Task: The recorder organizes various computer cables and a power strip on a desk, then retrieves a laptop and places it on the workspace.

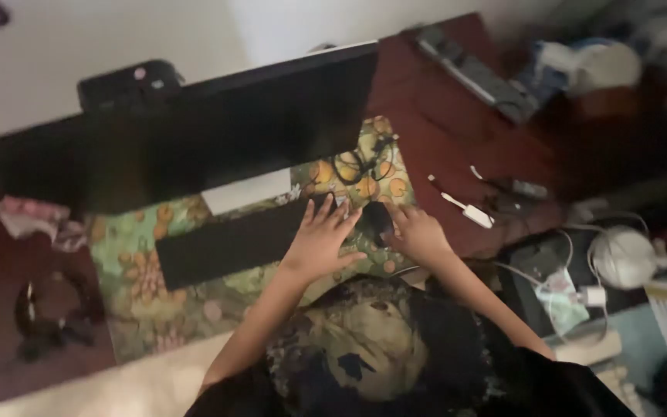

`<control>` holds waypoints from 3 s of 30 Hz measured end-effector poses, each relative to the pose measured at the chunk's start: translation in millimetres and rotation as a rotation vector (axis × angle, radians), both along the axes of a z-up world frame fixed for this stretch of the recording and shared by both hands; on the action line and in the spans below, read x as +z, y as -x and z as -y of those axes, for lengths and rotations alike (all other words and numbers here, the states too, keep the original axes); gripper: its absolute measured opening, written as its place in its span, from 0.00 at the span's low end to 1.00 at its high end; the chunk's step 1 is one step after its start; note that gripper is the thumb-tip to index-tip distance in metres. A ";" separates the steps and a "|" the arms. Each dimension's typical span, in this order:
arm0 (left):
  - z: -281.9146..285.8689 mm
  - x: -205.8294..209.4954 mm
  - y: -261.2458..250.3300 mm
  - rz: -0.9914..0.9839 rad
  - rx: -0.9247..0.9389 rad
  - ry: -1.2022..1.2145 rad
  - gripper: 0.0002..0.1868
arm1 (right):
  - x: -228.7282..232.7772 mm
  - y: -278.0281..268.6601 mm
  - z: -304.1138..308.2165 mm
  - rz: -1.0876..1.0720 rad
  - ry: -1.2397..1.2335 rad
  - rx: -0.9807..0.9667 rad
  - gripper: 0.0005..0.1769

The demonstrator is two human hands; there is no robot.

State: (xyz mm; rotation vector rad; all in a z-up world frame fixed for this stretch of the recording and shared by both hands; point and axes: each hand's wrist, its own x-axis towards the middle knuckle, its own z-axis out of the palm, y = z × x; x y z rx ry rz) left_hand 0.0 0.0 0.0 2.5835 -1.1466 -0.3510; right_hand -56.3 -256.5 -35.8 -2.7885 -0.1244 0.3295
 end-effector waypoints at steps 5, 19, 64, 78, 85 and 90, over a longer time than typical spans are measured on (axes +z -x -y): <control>11.7 -33.8 6.3 -0.092 0.089 -0.143 0.49 | -43.8 -28.5 -10.5 -0.211 0.140 0.019 0.57; 17.6 -67.2 17.8 -0.205 0.192 -0.361 0.49 | -88.7 -27.5 -2.9 -0.371 0.084 -0.047 0.73; 3.8 -115.8 -20.1 -0.443 -0.022 0.021 0.37 | -99.9 -37.5 22.8 0.237 -1.050 -0.657 0.11; 120.8 -134.6 -28.1 -0.337 0.247 -0.025 0.18 | -179.7 -45.3 91.4 -0.466 -1.928 -0.873 0.13; 161.5 -156.8 -25.4 -0.237 0.100 -0.084 0.12 | -181.4 -46.9 147.0 -0.440 -1.328 -0.943 0.18; 165.7 -167.7 -22.5 -0.193 0.002 -0.216 0.13 | -185.8 -48.8 170.9 -0.279 -1.059 -0.796 0.19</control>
